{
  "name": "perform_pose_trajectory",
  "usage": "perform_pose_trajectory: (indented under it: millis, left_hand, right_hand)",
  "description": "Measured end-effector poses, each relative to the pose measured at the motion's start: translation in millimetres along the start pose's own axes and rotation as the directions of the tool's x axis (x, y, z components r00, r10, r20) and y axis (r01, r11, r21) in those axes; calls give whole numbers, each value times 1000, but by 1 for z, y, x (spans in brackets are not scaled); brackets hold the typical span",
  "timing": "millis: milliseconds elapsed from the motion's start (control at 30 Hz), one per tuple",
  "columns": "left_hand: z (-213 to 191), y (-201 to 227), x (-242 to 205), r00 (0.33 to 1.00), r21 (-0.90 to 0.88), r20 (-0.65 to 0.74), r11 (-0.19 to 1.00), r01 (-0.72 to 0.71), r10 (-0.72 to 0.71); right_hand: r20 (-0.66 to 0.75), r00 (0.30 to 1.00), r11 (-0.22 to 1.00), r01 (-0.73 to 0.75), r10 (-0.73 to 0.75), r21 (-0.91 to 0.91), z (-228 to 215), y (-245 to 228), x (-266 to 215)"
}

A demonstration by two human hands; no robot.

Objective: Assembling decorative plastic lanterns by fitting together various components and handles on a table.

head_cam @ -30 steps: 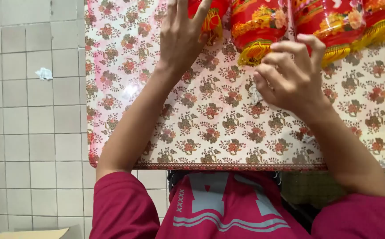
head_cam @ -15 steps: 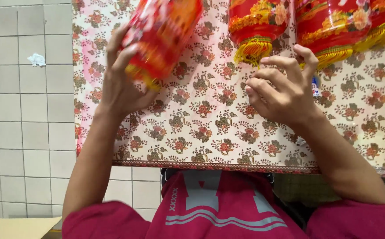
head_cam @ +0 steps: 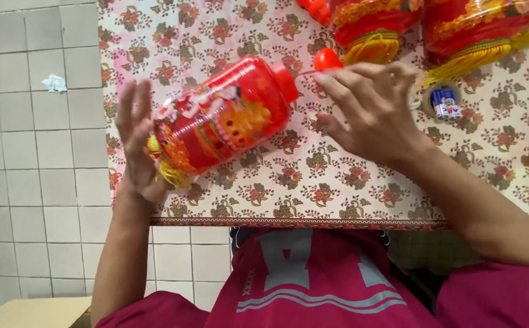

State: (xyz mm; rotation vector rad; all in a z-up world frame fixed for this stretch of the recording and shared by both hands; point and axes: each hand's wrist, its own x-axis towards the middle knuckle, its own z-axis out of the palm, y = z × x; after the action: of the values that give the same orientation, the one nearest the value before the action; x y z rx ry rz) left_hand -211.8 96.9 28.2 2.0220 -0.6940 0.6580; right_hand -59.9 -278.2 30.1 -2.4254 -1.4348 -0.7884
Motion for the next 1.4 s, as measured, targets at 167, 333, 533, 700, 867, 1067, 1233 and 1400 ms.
perform_pose_trajectory:
  millis: [167, 333, 533, 700, 867, 1067, 1233, 1400]
  left_hand:
    - [3, -2, 5, 1000, 176, -10, 984, -5, 7]
    - [-6, -15, 1, 996, 355, -83, 935, -2, 33]
    - [4, -4, 4, 918, 498, -396, 840, 215, 0]
    - [20, -13, 19, 950, 470, -277, 843, 262, -141]
    - [23, -61, 35, 970, 557, -169, 795, 241, -175]
    - [50, -80, 82, 986, 586, -129, 794, 160, -103]
    - [111, 15, 136, 853, 888, 106, 338, -313, 511]
    - [132, 65, 107, 953, 755, 228, 581, -303, 200]
  right_hand:
    - [395, 911, 993, -115, 118, -30, -3, -13, 10]
    - [236, 964, 956, 49, -121, 290, -9, -11, 13]
    - [15, 1000, 674, -5, -9, 738, -7, -1, 9]
    - [283, 959, 945, -79, -16, 318, -18, -10, 17]
    - [323, 944, 963, -20, -70, 268, -13, -4, 5]
    - [151, 979, 853, 40, -138, 520, -12, 8, 2]
    - [466, 880, 980, -4, -92, 200, -27, 5, 14]
    - [316, 939, 991, 116, -133, 72, -18, 10, 1]
